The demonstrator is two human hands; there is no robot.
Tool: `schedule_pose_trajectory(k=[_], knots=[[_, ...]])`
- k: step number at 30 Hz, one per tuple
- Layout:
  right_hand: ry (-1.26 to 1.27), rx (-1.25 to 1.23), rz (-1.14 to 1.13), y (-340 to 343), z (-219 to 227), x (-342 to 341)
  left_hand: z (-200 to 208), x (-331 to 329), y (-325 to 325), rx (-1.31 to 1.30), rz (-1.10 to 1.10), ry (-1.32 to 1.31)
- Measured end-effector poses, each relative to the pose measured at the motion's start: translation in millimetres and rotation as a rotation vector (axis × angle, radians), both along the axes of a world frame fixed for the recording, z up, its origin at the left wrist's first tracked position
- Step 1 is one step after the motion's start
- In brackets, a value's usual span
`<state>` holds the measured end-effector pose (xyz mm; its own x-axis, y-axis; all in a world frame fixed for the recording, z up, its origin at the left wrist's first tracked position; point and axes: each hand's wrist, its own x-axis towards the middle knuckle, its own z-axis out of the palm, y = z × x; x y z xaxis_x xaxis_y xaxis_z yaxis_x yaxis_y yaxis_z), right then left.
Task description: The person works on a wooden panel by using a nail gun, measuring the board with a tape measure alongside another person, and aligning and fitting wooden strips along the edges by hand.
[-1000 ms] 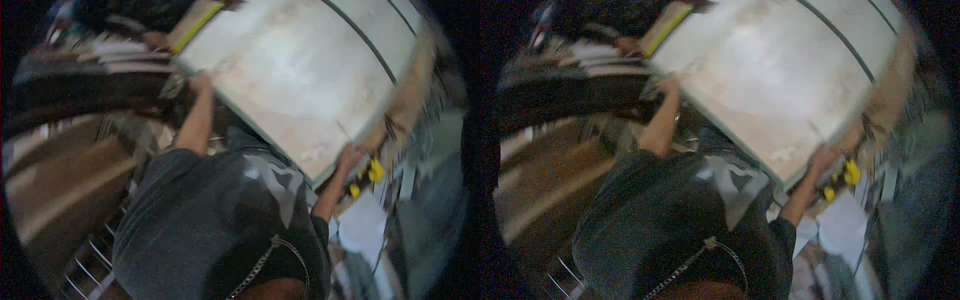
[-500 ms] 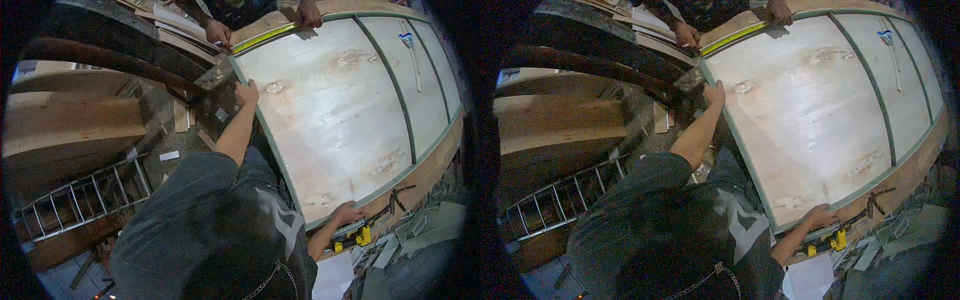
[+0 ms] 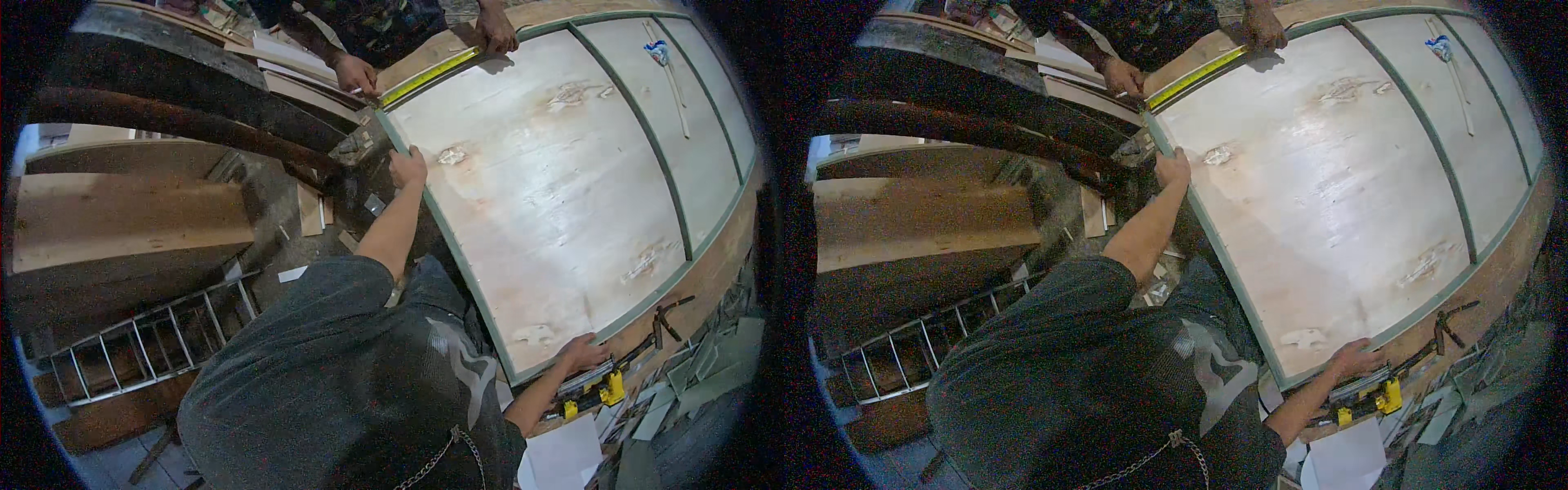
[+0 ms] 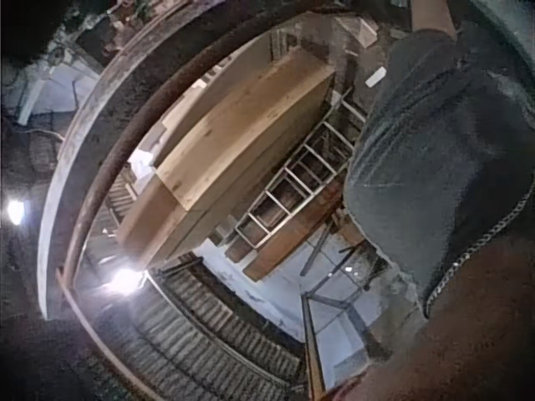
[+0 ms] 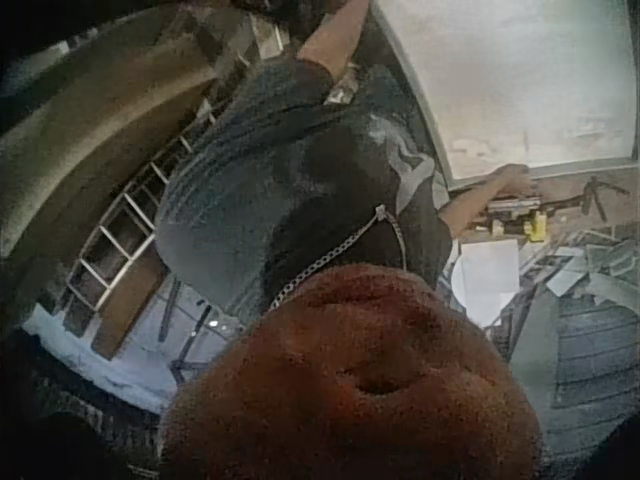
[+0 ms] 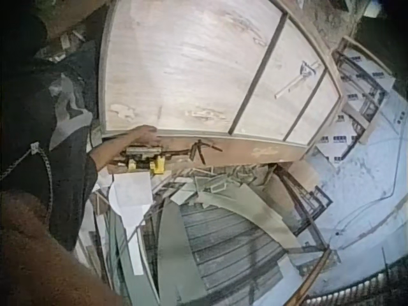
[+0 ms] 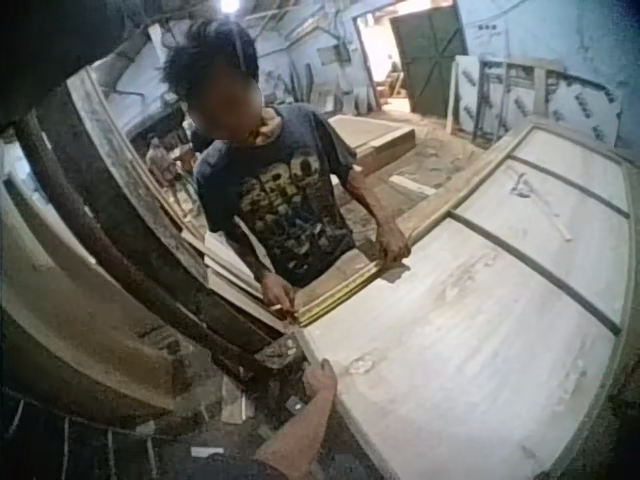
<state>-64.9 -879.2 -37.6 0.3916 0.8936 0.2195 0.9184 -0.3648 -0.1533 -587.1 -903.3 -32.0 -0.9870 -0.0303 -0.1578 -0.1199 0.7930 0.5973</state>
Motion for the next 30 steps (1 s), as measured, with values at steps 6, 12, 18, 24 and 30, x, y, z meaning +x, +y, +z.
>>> schedule_pose_trajectory(k=[6, 12, 18, 24, 30], knots=[[0.031, -0.067, -0.075, 6, 14, -10, -8, -4, 1, 0.008, 0.021, -0.022], [0.059, -0.143, -0.125, 4, 30, -23, 4, -3, 2, 0.004, 0.009, -0.064], [0.049, -0.221, -0.126, 7, 18, -16, -10, -6, 0, -0.035, 0.052, -0.022], [0.008, -0.036, -0.026, 6, -9, 8, -10, -5, 0, -0.004, 0.026, -0.019], [0.044, -0.011, -0.081, 6, 2, -7, 4, 0, 2, -0.033, 0.039, -0.036]])
